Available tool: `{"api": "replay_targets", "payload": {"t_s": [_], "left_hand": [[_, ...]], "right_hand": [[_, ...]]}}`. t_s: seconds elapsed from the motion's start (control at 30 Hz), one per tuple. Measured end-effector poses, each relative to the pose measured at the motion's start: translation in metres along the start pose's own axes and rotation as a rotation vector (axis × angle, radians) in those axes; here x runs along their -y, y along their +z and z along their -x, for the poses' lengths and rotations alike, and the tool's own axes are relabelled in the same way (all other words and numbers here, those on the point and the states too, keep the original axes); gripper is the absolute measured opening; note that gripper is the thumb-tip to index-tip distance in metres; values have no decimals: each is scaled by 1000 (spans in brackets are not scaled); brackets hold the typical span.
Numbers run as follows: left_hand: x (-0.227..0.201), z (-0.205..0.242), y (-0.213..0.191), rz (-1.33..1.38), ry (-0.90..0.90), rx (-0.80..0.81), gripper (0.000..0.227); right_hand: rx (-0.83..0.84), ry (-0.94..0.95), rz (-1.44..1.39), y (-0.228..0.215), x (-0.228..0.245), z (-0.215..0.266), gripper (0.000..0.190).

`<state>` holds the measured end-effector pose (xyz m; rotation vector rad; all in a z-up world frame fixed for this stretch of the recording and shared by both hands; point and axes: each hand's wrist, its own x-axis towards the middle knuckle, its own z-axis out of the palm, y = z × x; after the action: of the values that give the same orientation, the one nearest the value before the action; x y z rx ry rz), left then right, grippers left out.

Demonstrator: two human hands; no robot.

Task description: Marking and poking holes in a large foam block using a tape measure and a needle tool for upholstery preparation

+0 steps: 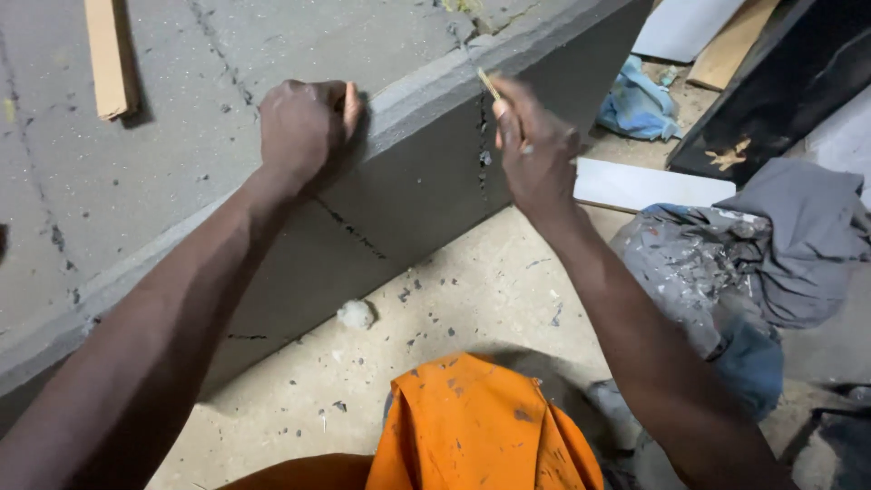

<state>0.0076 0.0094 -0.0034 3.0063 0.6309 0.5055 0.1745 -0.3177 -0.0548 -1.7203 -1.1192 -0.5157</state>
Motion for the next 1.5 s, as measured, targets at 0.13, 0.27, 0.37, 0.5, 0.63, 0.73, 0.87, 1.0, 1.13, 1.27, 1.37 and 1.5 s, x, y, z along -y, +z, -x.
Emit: {"api": "replay_targets", "payload": {"t_s": [0.13, 0.27, 0.37, 0.5, 0.63, 0.73, 0.87, 1.0, 1.13, 1.27, 1.37, 1.5], "left_hand": [[5, -3, 2, 72, -43, 30, 62], [9, 2, 11, 0, -37, 16, 63], [-4, 13, -5, 15, 59, -74, 61], [-8, 16, -14, 55, 119, -112, 66], [-7, 9, -12, 57, 86, -85, 67], [-2, 10, -7, 70, 149, -187, 65], [-4, 11, -5, 48, 112, -113, 66], [-9, 13, -10, 46, 73, -101, 61], [6, 8, 5, -21, 179, -202, 64], [-7, 8, -5, 82, 89, -124, 58], [-9, 10, -8, 91, 87, -144, 59], [-3, 9, -3, 104, 205, -251, 64]], "right_hand": [[12, -57, -11, 32, -39, 64, 41], [112, 24, 97, 51, -71, 133, 44], [316, 208, 94, 73, -113, 194, 47], [553, 295, 280, 99, -173, 264, 35], [587, 668, 212, 94, -161, 266, 45], [406, 800, -128, 108, -169, 273, 111], [259, 1420, -637, 143, -186, 261, 38], [149, 1506, -657, 160, -192, 252, 34], [9, 1547, -731, 148, -173, 210, 17], [64, 1534, -773, 110, -136, 156, 26], [39, 1464, -867, 92, -123, 129, 29], [33, 1369, -905, 62, -96, 94, 22]]}}
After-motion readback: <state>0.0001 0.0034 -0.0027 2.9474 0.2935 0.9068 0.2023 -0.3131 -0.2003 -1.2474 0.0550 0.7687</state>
